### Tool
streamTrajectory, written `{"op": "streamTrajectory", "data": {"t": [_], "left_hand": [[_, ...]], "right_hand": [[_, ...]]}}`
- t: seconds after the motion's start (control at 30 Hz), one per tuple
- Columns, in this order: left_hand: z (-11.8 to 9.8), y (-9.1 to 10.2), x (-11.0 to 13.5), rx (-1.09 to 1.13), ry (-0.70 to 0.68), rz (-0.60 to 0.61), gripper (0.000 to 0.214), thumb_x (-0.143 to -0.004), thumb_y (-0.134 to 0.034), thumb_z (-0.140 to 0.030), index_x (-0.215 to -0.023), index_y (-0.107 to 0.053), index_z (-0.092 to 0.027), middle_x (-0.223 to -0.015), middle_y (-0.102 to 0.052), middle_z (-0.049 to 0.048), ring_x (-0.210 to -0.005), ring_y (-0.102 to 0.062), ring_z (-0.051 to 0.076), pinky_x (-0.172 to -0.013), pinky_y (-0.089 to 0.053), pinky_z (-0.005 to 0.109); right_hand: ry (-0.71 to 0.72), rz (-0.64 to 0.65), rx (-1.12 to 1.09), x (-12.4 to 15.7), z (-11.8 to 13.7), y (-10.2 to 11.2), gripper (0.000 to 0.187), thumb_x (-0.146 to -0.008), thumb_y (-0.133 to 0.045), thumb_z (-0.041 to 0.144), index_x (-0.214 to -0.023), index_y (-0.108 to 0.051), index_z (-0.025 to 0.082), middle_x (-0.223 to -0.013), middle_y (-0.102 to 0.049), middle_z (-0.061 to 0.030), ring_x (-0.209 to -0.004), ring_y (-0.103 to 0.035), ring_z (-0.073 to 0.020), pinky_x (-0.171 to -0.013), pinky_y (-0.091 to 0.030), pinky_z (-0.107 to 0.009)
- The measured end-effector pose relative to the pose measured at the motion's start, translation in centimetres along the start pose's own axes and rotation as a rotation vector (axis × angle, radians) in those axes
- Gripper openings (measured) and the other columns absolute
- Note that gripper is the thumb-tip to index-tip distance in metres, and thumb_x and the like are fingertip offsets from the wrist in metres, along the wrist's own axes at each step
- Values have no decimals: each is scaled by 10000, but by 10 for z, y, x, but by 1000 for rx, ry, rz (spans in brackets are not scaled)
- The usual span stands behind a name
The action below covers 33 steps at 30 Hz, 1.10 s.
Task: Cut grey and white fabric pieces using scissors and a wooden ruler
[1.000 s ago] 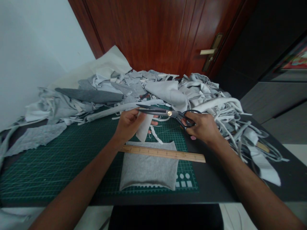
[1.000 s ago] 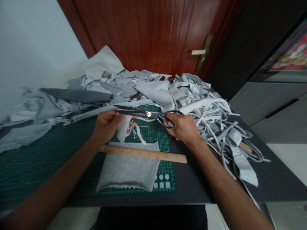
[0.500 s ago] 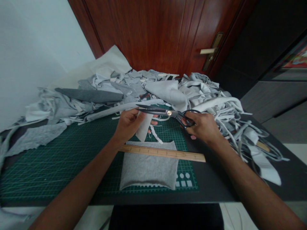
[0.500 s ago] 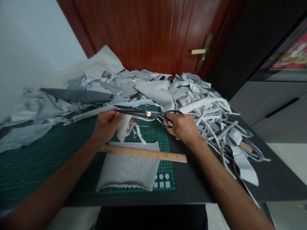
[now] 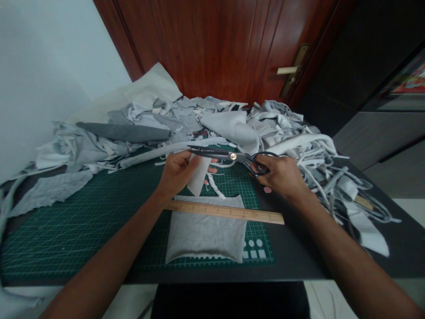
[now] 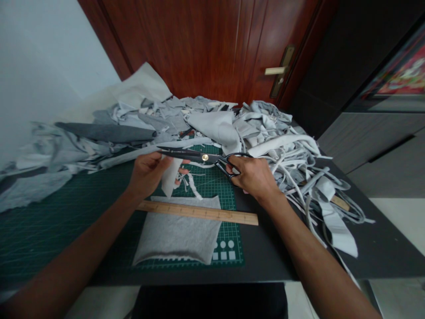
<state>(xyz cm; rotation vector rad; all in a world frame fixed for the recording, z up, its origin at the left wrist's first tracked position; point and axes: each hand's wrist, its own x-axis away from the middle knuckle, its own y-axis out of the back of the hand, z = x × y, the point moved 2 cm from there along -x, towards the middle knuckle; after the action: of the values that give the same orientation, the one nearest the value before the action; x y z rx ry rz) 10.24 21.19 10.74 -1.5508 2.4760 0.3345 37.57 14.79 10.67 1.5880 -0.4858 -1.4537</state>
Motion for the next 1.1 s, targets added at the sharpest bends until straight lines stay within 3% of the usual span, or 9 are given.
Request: {"op": "streamTrajectory", "data": {"t": [0.5, 0.87, 1.1], "left_hand": [[-1, -1, -1, -10, -23, 4, 379, -945, -685, -516, -974, -683, -139, -1149, -803, 150, -870, -816, 304, -476, -648, 270], [-3, -1, -4, 22, -30, -43, 477, -915, -709, -560, -1108, -682, -125, -1145, -798, 173, -811, -815, 271, -472, -635, 250], [-3, -1, -4, 27, -42, -105, 437, -913, -717, -544, -1089, -671, -146, -1072, -811, 134, -740, -802, 231, -453, -619, 245]], "right_hand": [[-4, -7, 19, 0, 1, -1, 98, -795, -586, 166, -777, -665, 221, -597, -632, -2, -497, -508, -148, -542, -237, -281], [-258, -40, -210, 0, 0, -13, 149, -824, -616, 322, -721, -607, 216, -539, -569, 5, -458, -498, -146, -511, -296, -264], [-240, -12, -217, 1, -2, -13, 128, -741, -668, 308, -825, -635, 218, -574, -606, 13, -499, -569, -176, -522, -347, -263]]}}
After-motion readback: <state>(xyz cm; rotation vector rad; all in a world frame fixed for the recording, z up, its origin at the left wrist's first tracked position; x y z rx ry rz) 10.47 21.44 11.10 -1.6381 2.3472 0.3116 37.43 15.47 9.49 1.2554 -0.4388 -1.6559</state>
